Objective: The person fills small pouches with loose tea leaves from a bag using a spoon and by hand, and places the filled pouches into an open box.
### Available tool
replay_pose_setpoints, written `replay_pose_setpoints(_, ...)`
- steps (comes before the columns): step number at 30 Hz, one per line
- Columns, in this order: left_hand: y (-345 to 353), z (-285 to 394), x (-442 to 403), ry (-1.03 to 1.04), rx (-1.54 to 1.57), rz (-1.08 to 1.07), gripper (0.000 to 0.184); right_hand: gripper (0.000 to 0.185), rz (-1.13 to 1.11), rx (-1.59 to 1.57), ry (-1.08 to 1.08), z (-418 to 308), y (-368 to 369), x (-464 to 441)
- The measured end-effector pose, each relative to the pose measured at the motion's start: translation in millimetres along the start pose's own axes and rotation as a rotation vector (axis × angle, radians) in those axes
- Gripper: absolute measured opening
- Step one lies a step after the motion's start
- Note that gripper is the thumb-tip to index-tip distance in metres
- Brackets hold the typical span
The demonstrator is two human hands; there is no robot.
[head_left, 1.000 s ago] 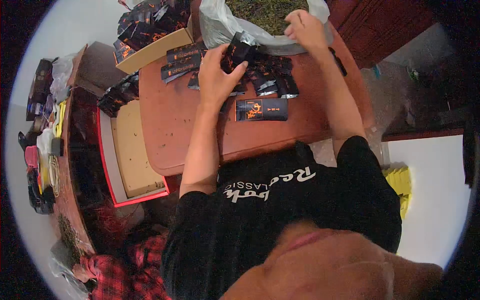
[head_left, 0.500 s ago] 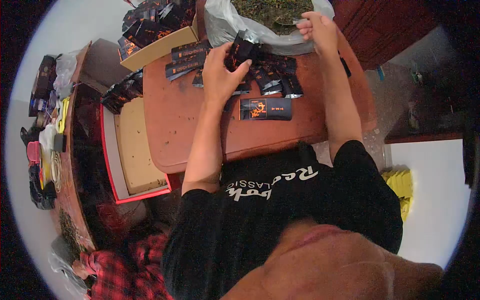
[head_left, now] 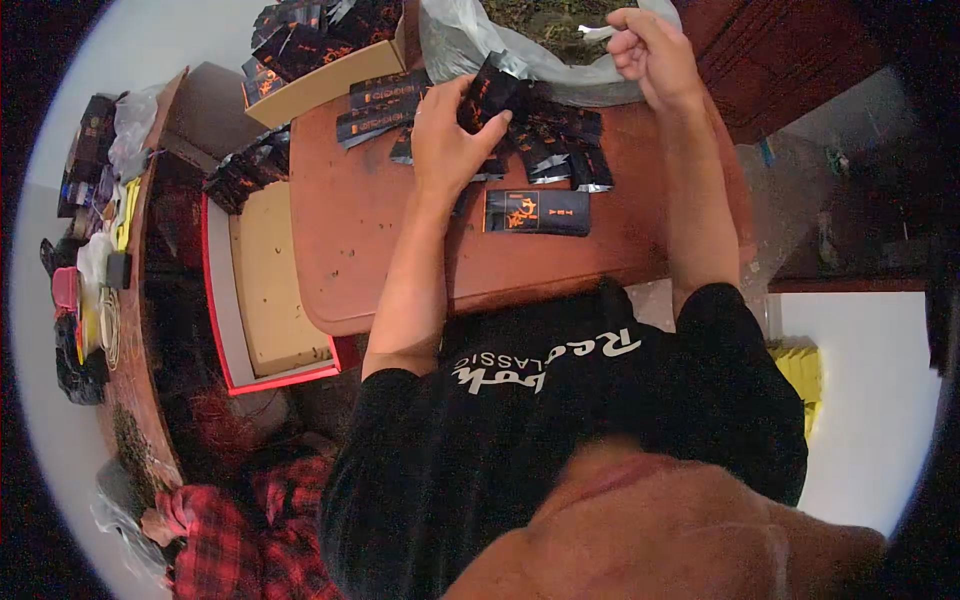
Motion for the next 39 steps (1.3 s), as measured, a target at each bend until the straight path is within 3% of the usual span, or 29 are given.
replay_pose_setpoints(13,3.2,-8.1,-0.2,-0.017,0.038,-0.013,0.056,0.027,-0.176,0.376,0.025,-8.5,60.9,17.4)
replay_pose_setpoints(16,2.5,-4.8,0.4,-0.016,0.032,-0.024,0.056,0.023,-0.293,0.644,-0.191,-46.7,105.9,39.1)
replay_pose_setpoints(17,2.1,-3.2,0.8,-0.012,0.029,-0.027,0.056,0.019,-0.432,0.811,-0.539,-41.5,113.3,43.7)
replay_pose_setpoints(24,1.0,-4.6,0.8,0.008,0.086,0.002,0.054,0.016,-0.368,1.051,-0.738,-80.0,131.5,65.4)
replay_pose_setpoints(30,-2.1,-1.7,0.4,-0.047,0.098,0.000,0.051,0.025,-0.085,0.841,-0.376,-103.5,79.6,36.7)
replay_pose_setpoints(37,-4.4,1.0,0.3,-0.042,0.126,0.004,0.049,0.023,-0.143,0.977,-0.172,-38.8,17.9,-3.4)
replay_pose_setpoints(39,-3.1,-0.4,0.1,-0.049,0.140,-0.008,0.049,0.026,-0.118,0.843,-0.090,-21.5,31.5,2.4)
Point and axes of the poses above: each hand's wrist, its own x-axis away from the middle knuckle, its own y-axis out of the palm, z = x × y, the point moved 7 cm from there along -x, towards the middle knuckle, and after that the axes turned 12 degrees about -y, right-handed, at the moved point
